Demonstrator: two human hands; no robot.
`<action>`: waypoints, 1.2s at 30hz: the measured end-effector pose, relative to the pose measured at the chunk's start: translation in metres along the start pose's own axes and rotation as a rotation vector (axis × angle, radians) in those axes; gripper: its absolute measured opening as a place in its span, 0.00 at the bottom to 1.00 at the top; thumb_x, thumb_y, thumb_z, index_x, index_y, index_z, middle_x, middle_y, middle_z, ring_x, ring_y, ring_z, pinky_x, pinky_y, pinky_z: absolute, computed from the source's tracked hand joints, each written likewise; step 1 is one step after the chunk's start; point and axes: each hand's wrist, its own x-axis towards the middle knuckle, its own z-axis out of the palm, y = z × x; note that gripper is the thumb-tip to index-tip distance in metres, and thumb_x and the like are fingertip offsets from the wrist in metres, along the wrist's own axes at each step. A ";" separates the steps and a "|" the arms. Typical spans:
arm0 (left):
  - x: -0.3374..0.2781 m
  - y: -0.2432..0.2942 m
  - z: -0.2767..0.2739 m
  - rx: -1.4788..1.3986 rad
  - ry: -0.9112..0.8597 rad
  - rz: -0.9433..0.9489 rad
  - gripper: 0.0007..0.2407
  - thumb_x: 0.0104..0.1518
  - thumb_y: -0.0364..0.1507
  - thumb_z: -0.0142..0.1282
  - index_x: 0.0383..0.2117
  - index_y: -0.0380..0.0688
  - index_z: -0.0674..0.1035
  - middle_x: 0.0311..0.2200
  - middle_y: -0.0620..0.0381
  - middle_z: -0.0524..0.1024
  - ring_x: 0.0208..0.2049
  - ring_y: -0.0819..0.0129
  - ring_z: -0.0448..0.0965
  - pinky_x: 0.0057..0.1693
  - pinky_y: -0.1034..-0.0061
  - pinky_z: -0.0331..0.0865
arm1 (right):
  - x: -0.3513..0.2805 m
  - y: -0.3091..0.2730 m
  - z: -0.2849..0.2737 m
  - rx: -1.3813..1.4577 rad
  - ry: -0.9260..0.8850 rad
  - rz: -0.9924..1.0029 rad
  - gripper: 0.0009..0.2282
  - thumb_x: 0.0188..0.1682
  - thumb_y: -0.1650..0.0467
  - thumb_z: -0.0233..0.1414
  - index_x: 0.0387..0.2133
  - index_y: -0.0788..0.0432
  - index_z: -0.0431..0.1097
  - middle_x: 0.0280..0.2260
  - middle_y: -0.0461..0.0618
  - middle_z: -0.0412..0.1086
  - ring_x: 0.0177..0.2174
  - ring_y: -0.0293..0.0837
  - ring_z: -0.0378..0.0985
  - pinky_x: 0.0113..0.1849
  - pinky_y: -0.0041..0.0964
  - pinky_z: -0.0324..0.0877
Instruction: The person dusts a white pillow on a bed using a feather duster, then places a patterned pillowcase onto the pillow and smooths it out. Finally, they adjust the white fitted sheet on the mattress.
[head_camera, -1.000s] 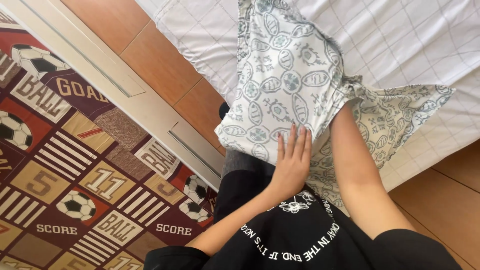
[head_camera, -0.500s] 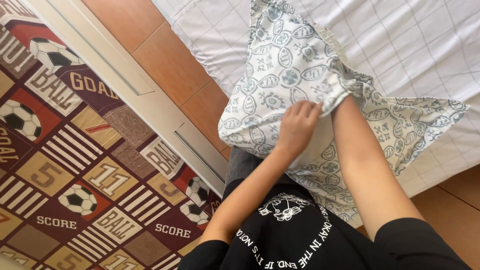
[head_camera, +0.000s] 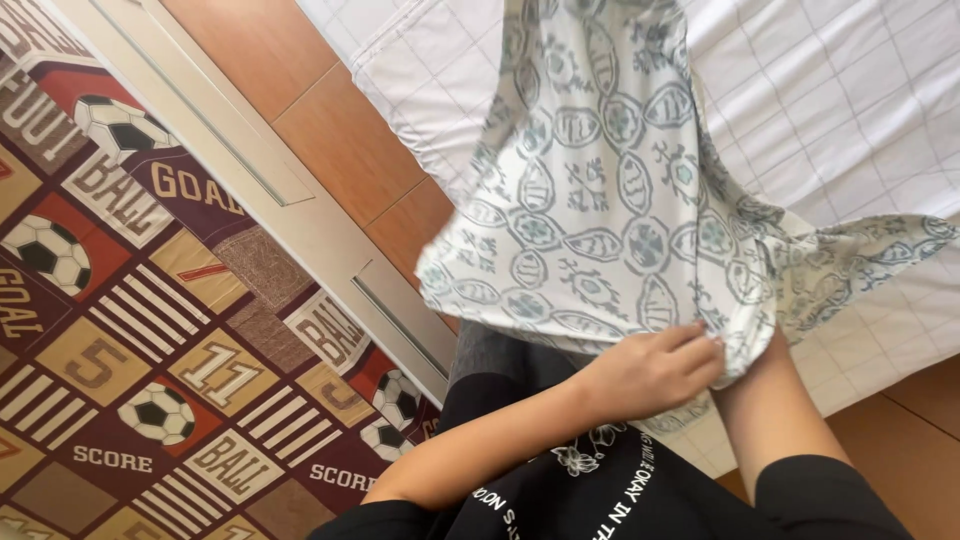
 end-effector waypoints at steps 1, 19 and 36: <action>-0.003 -0.009 -0.011 0.000 0.006 -0.002 0.07 0.59 0.23 0.58 0.42 0.38 0.78 0.45 0.53 0.77 0.50 0.57 0.81 0.45 0.72 0.77 | 0.002 0.006 0.000 -0.002 -0.007 -0.011 0.17 0.50 0.61 0.51 0.50 0.54 0.72 0.49 0.54 0.73 0.49 0.54 0.73 0.54 0.50 0.64; -0.245 -0.135 0.101 -0.623 0.575 -1.245 0.32 0.62 0.37 0.58 0.67 0.31 0.56 0.64 0.35 0.63 0.64 0.45 0.65 0.67 0.55 0.58 | -0.062 -0.045 -0.048 0.074 -0.164 -0.073 0.16 0.46 0.62 0.53 0.45 0.54 0.76 0.44 0.52 0.76 0.48 0.54 0.75 0.53 0.50 0.67; -0.293 -0.154 0.186 -0.831 0.722 -1.208 0.12 0.67 0.34 0.52 0.44 0.35 0.75 0.35 0.55 0.78 0.35 0.73 0.76 0.43 0.77 0.70 | -0.075 -0.084 -0.010 0.591 0.366 -0.375 0.12 0.47 0.66 0.56 0.41 0.59 0.77 0.43 0.58 0.77 0.44 0.62 0.77 0.46 0.53 0.70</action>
